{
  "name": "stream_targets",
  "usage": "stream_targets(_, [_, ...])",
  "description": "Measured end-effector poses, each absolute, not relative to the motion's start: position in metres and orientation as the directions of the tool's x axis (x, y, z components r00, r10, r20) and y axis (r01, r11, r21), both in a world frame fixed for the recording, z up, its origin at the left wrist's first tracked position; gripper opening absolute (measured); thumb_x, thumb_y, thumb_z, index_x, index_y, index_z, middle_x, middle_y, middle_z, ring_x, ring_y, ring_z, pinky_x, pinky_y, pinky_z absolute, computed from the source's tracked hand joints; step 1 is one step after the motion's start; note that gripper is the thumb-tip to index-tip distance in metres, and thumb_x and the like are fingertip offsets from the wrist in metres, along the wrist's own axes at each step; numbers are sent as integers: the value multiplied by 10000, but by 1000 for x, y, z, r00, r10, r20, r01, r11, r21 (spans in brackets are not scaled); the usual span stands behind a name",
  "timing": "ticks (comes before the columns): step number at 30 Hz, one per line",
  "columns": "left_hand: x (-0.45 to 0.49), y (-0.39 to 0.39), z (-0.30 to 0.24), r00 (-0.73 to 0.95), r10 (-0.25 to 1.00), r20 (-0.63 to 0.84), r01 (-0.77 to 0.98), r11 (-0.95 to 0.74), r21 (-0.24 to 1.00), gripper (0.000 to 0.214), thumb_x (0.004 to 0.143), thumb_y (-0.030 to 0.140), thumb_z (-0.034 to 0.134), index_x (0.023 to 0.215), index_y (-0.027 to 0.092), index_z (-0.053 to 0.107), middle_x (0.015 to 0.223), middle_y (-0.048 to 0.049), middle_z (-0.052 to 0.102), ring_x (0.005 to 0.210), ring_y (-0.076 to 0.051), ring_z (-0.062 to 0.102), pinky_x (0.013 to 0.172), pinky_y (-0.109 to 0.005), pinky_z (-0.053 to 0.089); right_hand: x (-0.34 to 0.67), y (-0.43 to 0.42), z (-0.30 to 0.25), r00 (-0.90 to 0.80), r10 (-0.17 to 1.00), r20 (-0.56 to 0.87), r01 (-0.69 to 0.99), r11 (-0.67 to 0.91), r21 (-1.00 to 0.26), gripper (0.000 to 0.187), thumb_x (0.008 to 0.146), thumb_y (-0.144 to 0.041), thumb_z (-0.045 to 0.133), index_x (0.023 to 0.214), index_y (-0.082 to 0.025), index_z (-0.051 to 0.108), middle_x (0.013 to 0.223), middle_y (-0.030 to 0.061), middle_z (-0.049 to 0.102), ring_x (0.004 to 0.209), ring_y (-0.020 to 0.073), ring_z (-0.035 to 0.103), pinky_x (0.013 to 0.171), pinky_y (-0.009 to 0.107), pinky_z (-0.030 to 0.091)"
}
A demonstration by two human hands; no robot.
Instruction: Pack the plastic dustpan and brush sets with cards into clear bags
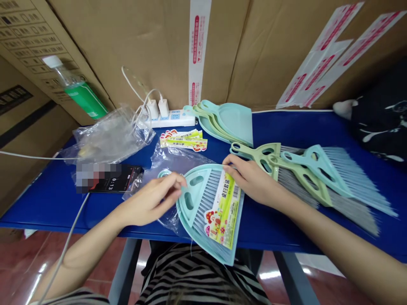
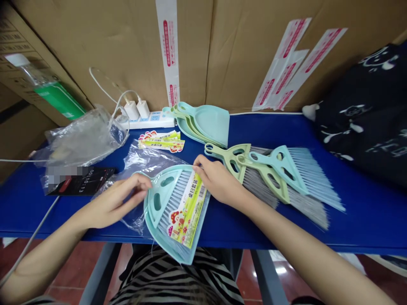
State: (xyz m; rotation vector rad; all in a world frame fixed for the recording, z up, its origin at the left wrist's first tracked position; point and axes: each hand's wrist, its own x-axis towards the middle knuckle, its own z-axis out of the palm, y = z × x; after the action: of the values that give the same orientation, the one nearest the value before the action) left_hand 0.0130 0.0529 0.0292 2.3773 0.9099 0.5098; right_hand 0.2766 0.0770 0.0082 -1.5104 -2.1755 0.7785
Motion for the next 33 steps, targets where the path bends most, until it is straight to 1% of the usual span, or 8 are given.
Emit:
stream_targets(2, [6,59,29,570,788,233,632,-601,488,147,966,212,350,984,211,496,882,-32,636,765,-147,618,707,-273,507,279,78,7,-334,943,5,715,257,-651,168,916,-349,335,798,-255,410,590,-20,525,548,174,501,548,294,357])
stream_targets(5, [-9,71,27,322,888,328,856,-421,299,196,931,226,329,955,201,522,943,-89,662,898,-219,649,819,-363,527,285,79,6,-360,932,-33,646,224,-730,188,926,-396,350,823,-253,416,619,-29,510,541,154,493,514,279,401])
stream_targets(9, [-26,81,24,194,952,237,942,-248,225,239,865,202,305,952,199,528,829,-88,688,830,-258,678,783,-404,540,292,79,5,-420,887,-190,546,80,-834,237,921,-436,375,939,-228,486,715,-16,536,512,134,531,444,270,475])
stream_targets(14, [-27,79,25,201,971,130,916,-233,327,177,853,225,326,927,237,487,754,-34,705,653,-219,681,678,-354,536,291,79,7,-445,882,-154,513,110,-851,215,932,-351,373,973,-213,533,672,-26,533,490,128,543,437,254,492])
stream_targets(20, [-23,76,30,233,962,145,776,-273,568,77,839,256,436,915,245,447,851,-34,752,587,-175,687,598,-299,548,283,77,5,-350,935,-60,489,128,-863,81,923,-321,387,909,-244,407,648,-52,480,474,125,482,377,229,431])
stream_targets(26, [-22,75,32,204,976,70,578,-178,796,255,784,359,624,907,237,437,866,-63,763,602,-175,716,581,-276,584,282,79,0,-309,951,-7,515,161,-842,89,920,-337,373,886,-259,348,660,-52,484,502,139,460,457,265,414])
stream_targets(30, [-22,77,30,199,977,71,572,-175,802,346,732,407,694,894,229,446,841,-56,754,565,-159,693,545,-268,574,284,82,-1,-315,944,101,530,263,-806,111,916,-351,385,862,-255,373,626,-53,460,577,154,457,581,296,395])
stream_targets(33, [-22,79,28,226,972,66,579,-189,793,363,733,427,702,907,226,454,774,-38,742,577,-155,683,556,-272,573,285,83,-3,-313,945,96,500,250,-829,134,914,-384,392,877,-255,380,636,-54,455,575,153,447,583,301,380])
